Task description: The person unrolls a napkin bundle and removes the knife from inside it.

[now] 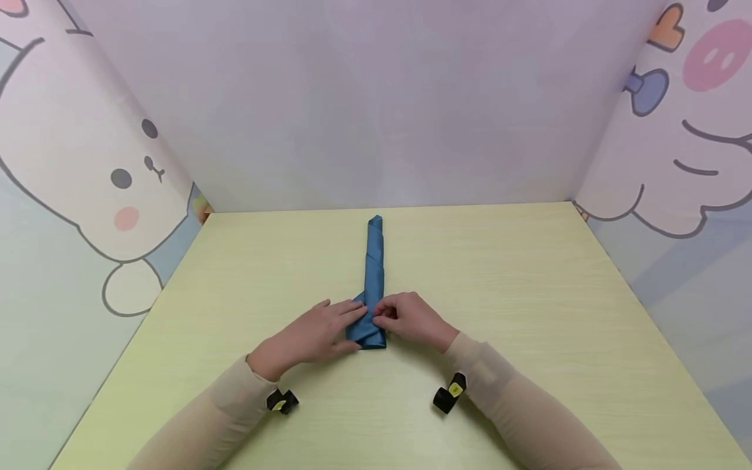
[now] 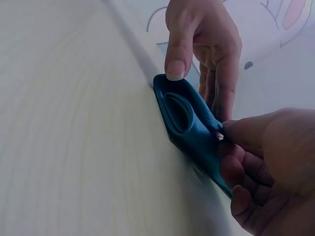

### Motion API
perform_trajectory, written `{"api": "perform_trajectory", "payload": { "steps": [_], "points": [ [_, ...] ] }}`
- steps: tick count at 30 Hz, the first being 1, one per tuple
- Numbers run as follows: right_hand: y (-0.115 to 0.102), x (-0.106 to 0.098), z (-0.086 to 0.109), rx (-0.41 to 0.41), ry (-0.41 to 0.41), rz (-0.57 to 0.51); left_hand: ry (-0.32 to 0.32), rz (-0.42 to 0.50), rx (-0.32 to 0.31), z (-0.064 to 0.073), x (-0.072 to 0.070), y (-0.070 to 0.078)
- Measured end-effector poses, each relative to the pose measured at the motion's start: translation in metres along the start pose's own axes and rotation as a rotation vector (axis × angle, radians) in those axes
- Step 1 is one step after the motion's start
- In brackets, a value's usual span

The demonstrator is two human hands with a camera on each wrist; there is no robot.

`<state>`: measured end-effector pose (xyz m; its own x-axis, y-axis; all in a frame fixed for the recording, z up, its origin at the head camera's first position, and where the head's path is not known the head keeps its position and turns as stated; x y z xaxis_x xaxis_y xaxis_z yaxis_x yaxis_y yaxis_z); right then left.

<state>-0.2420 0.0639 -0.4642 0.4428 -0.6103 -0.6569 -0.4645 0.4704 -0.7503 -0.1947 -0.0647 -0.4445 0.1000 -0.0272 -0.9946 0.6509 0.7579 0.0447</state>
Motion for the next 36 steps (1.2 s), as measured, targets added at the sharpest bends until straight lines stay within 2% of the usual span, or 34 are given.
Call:
{"api": "perform_trajectory", "payload": {
  "steps": [3,11,17,28,36],
  "points": [
    [-0.001,0.0,0.0,-0.012,0.012,0.011,0.006,-0.016,0.006,0.0,0.002,-0.001],
    [-0.006,-0.005,0.0,-0.072,0.099,0.161,0.012,-0.016,0.005,0.003,0.004,-0.004],
    [-0.002,0.0,-0.001,-0.03,0.058,0.202,0.011,-0.032,0.0,0.007,0.007,-0.009],
    [0.001,0.004,0.0,-0.035,0.041,0.246,-0.003,-0.004,-0.043,0.018,0.011,-0.019],
    [-0.003,0.002,0.002,-0.039,0.038,0.249,0.042,0.069,-0.073,0.03,0.007,-0.027]
  ]
}}
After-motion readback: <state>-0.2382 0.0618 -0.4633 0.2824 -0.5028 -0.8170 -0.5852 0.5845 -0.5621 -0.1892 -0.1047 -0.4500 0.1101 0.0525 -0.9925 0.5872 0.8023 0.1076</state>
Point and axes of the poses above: each hand's wrist, its own z-axis away from the middle knuckle, its own x-axis out of the palm, y = z × x, the point moved 8 cm from there along -z, towards the middle knuckle, and after that the axes turned 2 degrees about -x, right-handed, at the moved point
